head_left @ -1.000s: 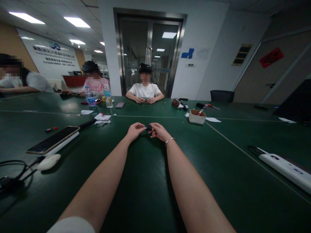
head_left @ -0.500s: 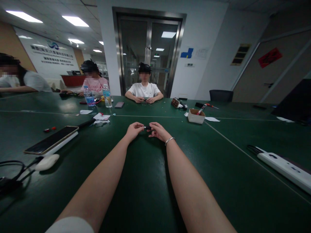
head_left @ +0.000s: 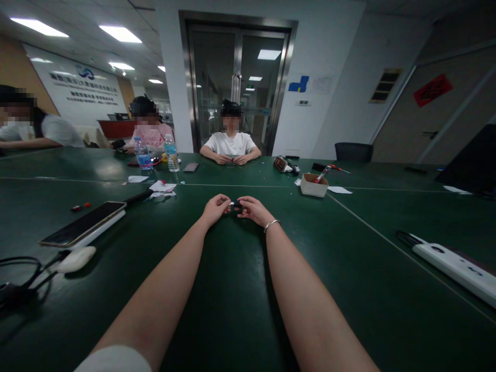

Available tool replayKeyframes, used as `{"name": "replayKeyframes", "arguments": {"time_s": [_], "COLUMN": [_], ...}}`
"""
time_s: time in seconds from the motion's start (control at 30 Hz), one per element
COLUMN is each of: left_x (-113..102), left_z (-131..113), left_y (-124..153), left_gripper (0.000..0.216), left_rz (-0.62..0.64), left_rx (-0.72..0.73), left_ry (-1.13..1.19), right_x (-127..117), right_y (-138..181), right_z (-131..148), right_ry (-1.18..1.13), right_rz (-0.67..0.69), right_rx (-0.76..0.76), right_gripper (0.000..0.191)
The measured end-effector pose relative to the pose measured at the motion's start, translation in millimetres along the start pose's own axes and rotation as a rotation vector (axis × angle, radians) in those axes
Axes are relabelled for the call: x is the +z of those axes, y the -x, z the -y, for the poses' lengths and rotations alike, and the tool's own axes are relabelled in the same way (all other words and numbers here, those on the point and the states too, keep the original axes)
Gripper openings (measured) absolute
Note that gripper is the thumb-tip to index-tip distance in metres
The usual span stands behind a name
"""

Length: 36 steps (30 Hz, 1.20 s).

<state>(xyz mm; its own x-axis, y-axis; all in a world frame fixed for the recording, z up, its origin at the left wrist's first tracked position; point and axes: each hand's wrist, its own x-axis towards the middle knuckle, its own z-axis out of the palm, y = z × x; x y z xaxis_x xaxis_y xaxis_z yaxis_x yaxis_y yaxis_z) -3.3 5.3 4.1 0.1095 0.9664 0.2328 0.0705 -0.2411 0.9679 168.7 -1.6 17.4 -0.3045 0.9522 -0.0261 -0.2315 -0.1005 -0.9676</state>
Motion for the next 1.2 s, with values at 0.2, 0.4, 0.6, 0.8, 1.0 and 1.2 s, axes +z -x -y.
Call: {"name": "replayKeyframes", "arguments": {"time_s": [0.2,0.4,0.6,0.8,1.0,1.2], "left_x": [-0.9,-0.2,-1.5,-3.0,-2.8,-4.2], "left_z": [-4.3,-5.4,-3.0,2.5,2.5,0.5], "left_y": [3.5,3.5,2.7,-0.2,-0.4,0.4], "left_gripper": [0.025,0.026,0.024,0.027,0.028,0.030], "left_rz": [0.014,-0.024,0.019,0.053,0.003,0.030], "left_rx": [-0.022,-0.026,0.012,0.033,0.020,0.014], "left_ry": [-0.023,-0.016,-0.052,-0.064,-0.036,-0.030], "right_x": [-0.8,-0.9,-1.3,-0.8,-1.7,-2.7], "right_y": [-0.4,-0.4,-1.8,-1.7,-1.6,-2.3], "right_z": [-0.6,-0.3,-1.4,-1.2,-1.1,-2.3], "right_ry": [-0.027,-0.023,-0.029,-0.037,-0.025,-0.032], "right_rz": [-0.002,-0.003,-0.005,-0.010,0.000,0.006], "right_rx": [-0.001,0.007,0.005,0.004,0.006,0.000], "right_gripper": [0.008,0.007,0.007,0.006,0.010,0.008]}}
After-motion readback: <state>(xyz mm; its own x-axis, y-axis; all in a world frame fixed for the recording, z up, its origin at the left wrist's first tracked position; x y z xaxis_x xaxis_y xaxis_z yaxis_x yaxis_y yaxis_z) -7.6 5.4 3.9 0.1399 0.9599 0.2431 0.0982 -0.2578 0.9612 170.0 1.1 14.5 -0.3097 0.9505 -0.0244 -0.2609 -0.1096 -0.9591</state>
